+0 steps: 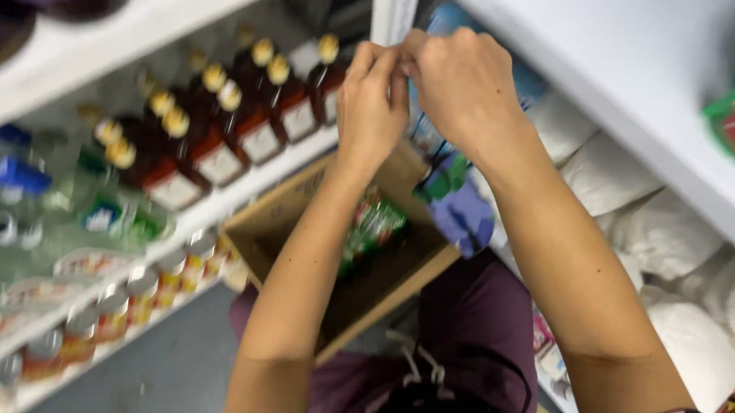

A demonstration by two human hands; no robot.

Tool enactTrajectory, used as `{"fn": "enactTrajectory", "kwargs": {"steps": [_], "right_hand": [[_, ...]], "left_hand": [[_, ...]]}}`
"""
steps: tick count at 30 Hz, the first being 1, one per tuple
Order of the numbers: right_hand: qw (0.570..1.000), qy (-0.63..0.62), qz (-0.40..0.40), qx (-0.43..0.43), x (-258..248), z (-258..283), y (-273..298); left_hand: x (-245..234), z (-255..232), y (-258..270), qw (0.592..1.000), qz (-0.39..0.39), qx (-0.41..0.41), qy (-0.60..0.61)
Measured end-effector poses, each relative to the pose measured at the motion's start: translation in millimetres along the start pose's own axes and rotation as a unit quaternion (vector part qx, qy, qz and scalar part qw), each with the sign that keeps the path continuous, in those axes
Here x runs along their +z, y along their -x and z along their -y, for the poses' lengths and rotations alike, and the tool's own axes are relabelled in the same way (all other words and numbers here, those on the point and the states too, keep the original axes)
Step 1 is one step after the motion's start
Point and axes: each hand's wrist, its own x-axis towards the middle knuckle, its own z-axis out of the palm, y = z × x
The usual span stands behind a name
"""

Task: The person sits on the floor and takes packets of tomato paste and tomato sauce from a cardboard box. They wipe the packets with a cloth and place them on a white shelf next to other products.

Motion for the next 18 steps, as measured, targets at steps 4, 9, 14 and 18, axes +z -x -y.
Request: {"fn": "enactTrajectory", "kwargs": {"steps": [4, 9, 14, 18], "right_hand": [[0.99, -0.069, 0.12, -0.008, 73.4, 22.4, 50.7], [0.962, -0.134, 0.24, -0.009, 156.1, 38.4, 108.3], [0.94, -0.156, 0.304, 0.027, 191.5, 34.0, 133.6], [0.929, -0.213, 0.299, 0.044, 210.3, 29.5, 147.0]], "left_hand": [[-19.4, 57.0, 69.9, 0.956, 0.203, -0.157, -0.145], [-17.8, 117.7, 141.6, 0.849, 0.389, -0.28, -0.223], [3.0, 184.2, 195.5, 0.774, 0.461, -0.366, -0.233], [36.6, 241.8, 273.0, 0.768, 0.462, -0.351, -0.272]]}}
